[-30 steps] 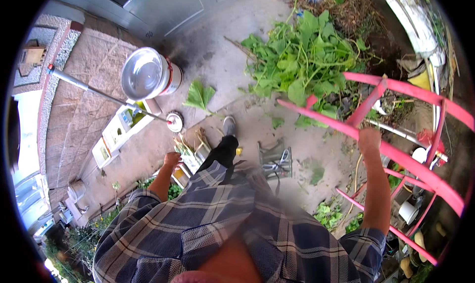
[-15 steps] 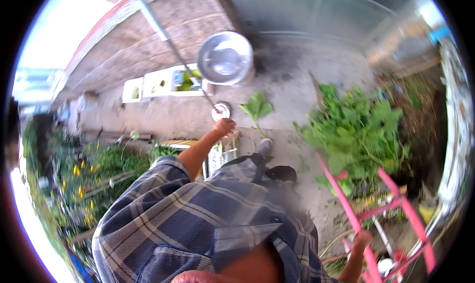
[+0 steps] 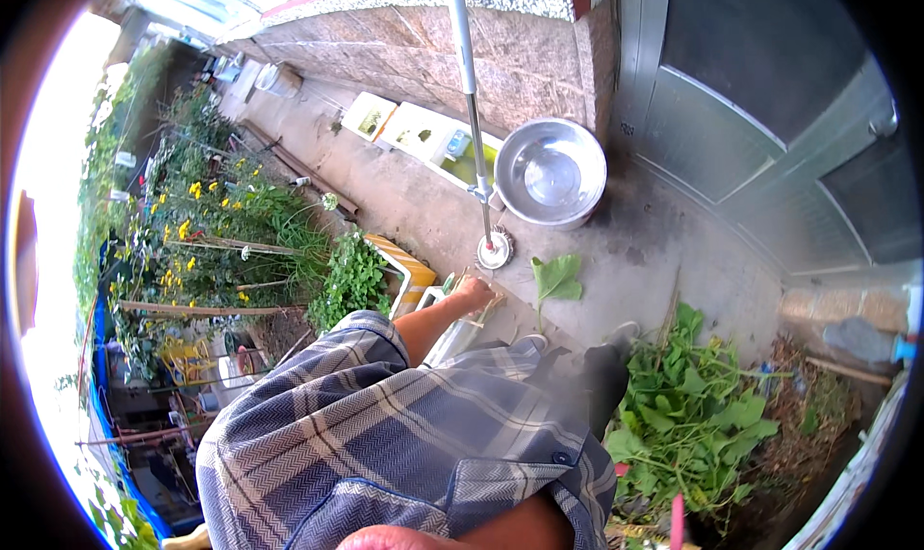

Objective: The person sits on a small stool in a garden area and uses pruning shears to trim leaves and small branches from plant stems. They hold the stems with one hand and cut with the other, occasionally picking up new stems from the ground to continue trimming.

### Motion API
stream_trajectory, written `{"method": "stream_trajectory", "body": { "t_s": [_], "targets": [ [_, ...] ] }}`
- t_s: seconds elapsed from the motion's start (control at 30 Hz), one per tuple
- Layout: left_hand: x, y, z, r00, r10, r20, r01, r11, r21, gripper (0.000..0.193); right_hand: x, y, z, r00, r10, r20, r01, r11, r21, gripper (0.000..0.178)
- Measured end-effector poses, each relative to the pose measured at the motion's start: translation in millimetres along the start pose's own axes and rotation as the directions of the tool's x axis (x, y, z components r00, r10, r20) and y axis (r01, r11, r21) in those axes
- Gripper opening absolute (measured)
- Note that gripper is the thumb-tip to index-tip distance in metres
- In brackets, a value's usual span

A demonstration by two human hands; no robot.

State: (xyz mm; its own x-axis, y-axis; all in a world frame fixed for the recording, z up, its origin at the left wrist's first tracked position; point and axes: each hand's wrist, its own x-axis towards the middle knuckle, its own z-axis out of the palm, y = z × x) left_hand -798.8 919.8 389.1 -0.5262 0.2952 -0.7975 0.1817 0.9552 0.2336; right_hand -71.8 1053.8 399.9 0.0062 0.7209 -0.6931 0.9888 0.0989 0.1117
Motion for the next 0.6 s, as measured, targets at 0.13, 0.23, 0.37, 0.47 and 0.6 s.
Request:
{"method": "stream_trajectory", "body": {
  "t_s": [0.13, 0.23, 0.37, 0.47, 0.6],
  "targets": [
    [36, -33, 29, 0.836, 0.546, 0.05, -0.476, 0.677, 0.561, 0.026, 87, -38, -80, 0.987, -0.148, 0.067, 0.143, 0.987, 0.072, 0.013],
    [34, 51, 9, 0.879, 0.476, 0.012, -0.452, 0.826, 0.336, 0.035, 149, -55, -138, 0.957, -0.291, -0.008, 0.291, 0.956, 0.018, 0.014],
    [-50, 171, -48, 0.998, 0.037, -0.043, -0.053, 0.878, -0.477, 0.032, 248, -95, -220, 0.517, -0.836, -0.187, 0.466, 0.457, -0.757, 0.014],
    [-43, 145, -14, 0.964, 0.175, -0.198, -0.244, 0.875, -0.417, 0.033, 282, -207, -435, 0.712, -0.46, -0.531, 0.697, 0.552, 0.457, 0.014],
    [-61, 145, -8, 0.985, -0.002, -0.175, -0.088, 0.859, -0.505, 0.027, 328, -285, -618, 0.688, -0.208, -0.695, 0.719, 0.325, 0.614, 0.034]
  ]
}}
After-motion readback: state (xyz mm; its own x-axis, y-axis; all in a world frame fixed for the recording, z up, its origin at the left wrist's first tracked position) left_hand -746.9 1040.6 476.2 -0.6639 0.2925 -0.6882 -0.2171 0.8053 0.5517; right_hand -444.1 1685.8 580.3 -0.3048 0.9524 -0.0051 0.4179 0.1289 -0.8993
